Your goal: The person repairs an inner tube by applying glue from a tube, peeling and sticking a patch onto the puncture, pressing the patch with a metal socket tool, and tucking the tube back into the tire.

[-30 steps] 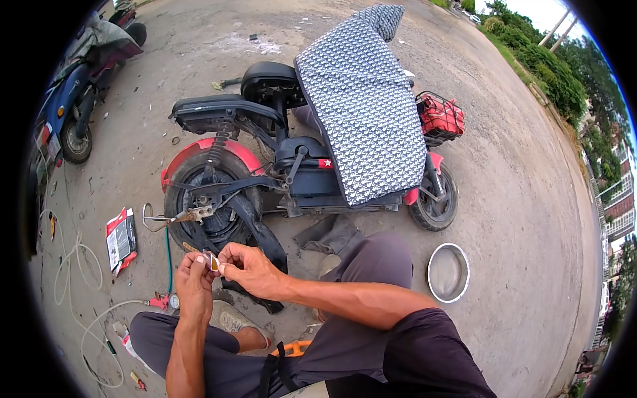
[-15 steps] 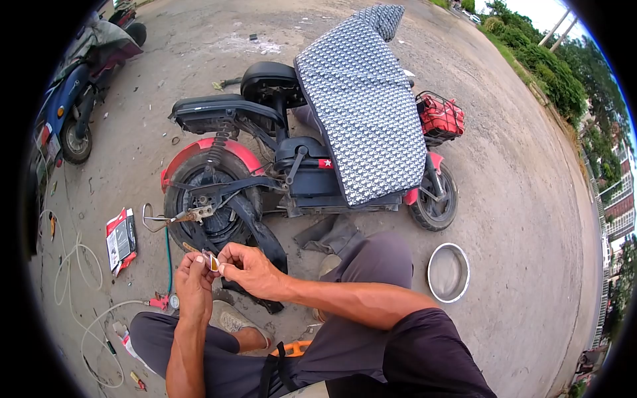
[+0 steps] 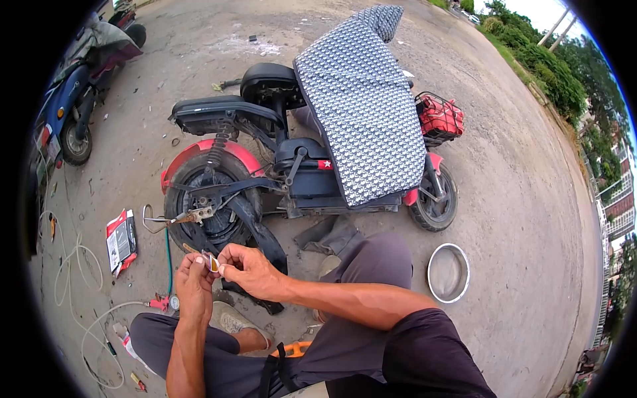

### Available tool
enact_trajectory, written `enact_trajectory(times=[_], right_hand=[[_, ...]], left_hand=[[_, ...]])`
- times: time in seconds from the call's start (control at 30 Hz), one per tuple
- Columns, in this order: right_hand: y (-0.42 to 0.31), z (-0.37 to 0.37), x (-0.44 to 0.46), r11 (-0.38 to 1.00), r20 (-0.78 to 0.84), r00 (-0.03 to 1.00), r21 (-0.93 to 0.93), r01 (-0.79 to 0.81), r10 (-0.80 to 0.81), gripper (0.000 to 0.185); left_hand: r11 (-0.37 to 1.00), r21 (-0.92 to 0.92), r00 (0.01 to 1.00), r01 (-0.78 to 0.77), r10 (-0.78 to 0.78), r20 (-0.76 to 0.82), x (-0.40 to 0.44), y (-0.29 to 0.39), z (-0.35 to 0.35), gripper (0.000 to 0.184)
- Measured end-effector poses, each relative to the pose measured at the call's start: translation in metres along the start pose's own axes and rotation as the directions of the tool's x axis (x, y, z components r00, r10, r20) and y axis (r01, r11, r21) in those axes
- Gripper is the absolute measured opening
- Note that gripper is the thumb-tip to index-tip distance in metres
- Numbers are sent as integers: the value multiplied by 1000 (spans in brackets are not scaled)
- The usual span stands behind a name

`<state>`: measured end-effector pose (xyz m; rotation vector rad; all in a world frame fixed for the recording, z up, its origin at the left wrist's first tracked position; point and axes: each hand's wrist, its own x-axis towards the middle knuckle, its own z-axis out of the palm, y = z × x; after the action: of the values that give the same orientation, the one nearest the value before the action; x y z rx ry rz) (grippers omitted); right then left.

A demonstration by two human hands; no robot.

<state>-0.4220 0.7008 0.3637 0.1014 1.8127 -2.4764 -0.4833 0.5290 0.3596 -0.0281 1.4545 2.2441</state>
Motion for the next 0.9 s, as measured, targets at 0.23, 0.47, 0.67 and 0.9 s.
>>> enact_trajectory(times=[0.23,0.47,0.67,0.9], right_hand=[[-1,0,0,1000,3,1000,-11,13,-13,11],[-1,0,0,1000,2,1000,-14,16,-16,10],[0,0,0,1000,1,1000,-9,11,-11,9],[1,-1,0,1000,5,1000,0,20,-20,9]], left_hand=[[1000,2,1000,1,-1,-5,-1,1,2,9],[1000,5,1000,0,0,-6,0,1,2,10],[1000,2,1000,4,-4,-15,0,1,2,9],[1000,-14,1000,3,-3,-23,2,0,0,9]])
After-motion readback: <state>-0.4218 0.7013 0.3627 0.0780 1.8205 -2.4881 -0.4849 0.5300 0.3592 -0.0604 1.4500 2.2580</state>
